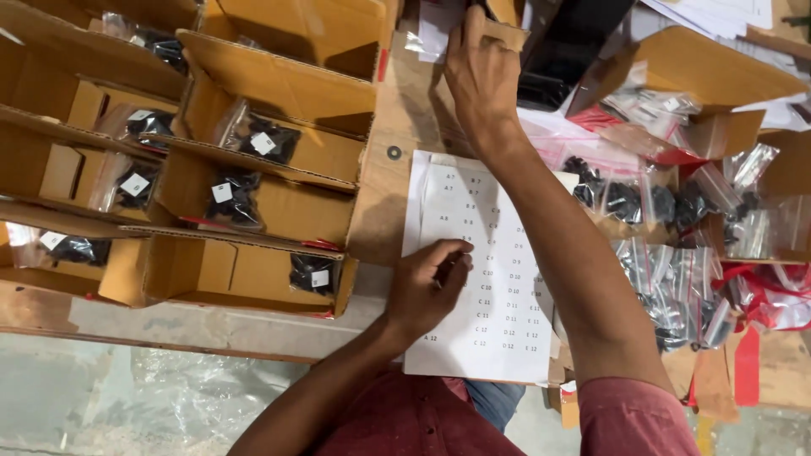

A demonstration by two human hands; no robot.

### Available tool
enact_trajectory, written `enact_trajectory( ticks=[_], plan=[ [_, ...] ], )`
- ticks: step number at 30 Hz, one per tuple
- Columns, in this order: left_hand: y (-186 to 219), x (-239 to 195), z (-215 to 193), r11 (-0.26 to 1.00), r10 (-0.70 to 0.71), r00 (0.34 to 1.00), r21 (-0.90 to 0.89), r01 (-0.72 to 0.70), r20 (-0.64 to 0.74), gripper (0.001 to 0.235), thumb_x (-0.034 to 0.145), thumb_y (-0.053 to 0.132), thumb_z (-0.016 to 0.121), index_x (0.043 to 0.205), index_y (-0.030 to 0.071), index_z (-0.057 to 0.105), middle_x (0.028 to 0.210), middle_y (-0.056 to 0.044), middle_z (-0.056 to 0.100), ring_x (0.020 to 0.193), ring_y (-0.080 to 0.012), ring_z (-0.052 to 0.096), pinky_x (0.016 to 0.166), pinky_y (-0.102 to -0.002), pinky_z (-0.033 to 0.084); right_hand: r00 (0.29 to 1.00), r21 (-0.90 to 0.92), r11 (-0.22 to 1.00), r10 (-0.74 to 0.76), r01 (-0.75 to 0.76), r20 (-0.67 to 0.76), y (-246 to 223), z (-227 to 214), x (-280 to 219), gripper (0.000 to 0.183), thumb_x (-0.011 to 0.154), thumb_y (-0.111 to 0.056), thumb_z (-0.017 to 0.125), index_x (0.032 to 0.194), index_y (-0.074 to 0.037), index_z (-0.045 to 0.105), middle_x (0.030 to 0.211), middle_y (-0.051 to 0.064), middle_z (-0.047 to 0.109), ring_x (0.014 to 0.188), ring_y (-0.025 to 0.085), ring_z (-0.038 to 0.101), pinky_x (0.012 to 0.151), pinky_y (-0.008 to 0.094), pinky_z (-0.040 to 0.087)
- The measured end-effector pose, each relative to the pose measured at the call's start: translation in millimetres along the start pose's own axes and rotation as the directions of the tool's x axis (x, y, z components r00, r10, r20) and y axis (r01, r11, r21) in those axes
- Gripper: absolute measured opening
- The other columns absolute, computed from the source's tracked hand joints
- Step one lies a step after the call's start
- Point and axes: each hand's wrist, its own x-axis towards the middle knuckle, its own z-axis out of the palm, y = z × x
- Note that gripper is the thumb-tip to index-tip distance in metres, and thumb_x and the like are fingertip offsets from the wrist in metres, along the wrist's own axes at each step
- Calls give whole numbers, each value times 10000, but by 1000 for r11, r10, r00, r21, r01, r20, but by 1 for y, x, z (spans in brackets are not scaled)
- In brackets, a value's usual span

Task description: Peeling labels from a sheet, applying them to small plastic bags of hardware, and organizing them into cardboard boxes.

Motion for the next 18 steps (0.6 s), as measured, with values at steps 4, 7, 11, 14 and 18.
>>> enact_trajectory(
  ticks=[4, 7, 11, 14, 18],
  plan=[
    [6, 1, -1, 1000, -13, 1000, 15, 13, 9, 163, 986, 123, 680, 1114, 25, 706, 861, -68, 739, 709, -101, 691, 623, -260, 566, 997, -98, 995, 4, 4, 75, -1, 12, 8, 248, 779, 27, 732, 1022, 31, 678, 1149, 193, 612, 484, 103, 554, 365, 291, 469],
    [8, 2, -1, 999, -6, 1000, 40, 6, 11, 151, 985, 130, 673, 1090, 27, 711, 847, -74, 736, 676, -107, 687, 611, -265, 562, 993, -143, 989, -11, 28, 118, 0, 1, 7, 220, 799, 97, 709, 1008, 32, 684, 1029, 165, 629, 506, 90, 484, 385, 293, 426],
    [7, 2, 0, 997, 44, 999, 66, -43, -5, 139, 982, 120, 668, 1075, 25, 708, 851, -84, 734, 669, -125, 694, 610, -275, 564, 983, -202, 977, -24, 62, 183, -11, -16, -3, 264, 768, 122, 714, 1014, 27, 703, 974, 137, 643, 529, 125, 480, 416, 312, 405],
    [5, 2, 1, 992, 88, 996, 90, -86, -13, 138, 979, 117, 668, 1070, 20, 707, 848, -93, 733, 672, -139, 697, 613, -285, 563, 979, -186, 980, -31, 70, 203, -18, -30, -11, 266, 751, 109, 733, 1002, 23, 716, 1019, 148, 657, 524, 133, 484, 410, 316, 407],
    [3, 1, 1, 987, 127, 992, 100, -124, -25, 151, 974, 116, 664, 1073, 11, 708, 837, -103, 738, 677, -150, 705, 607, -295, 563, 984, 13, 999, -31, 29, 176, -19, -48, -28, 234, 791, -8, 749, 1011, 67, 721, 1063, 205, 670, 493, 131, 504, 424, 342, 430]
  ],
)
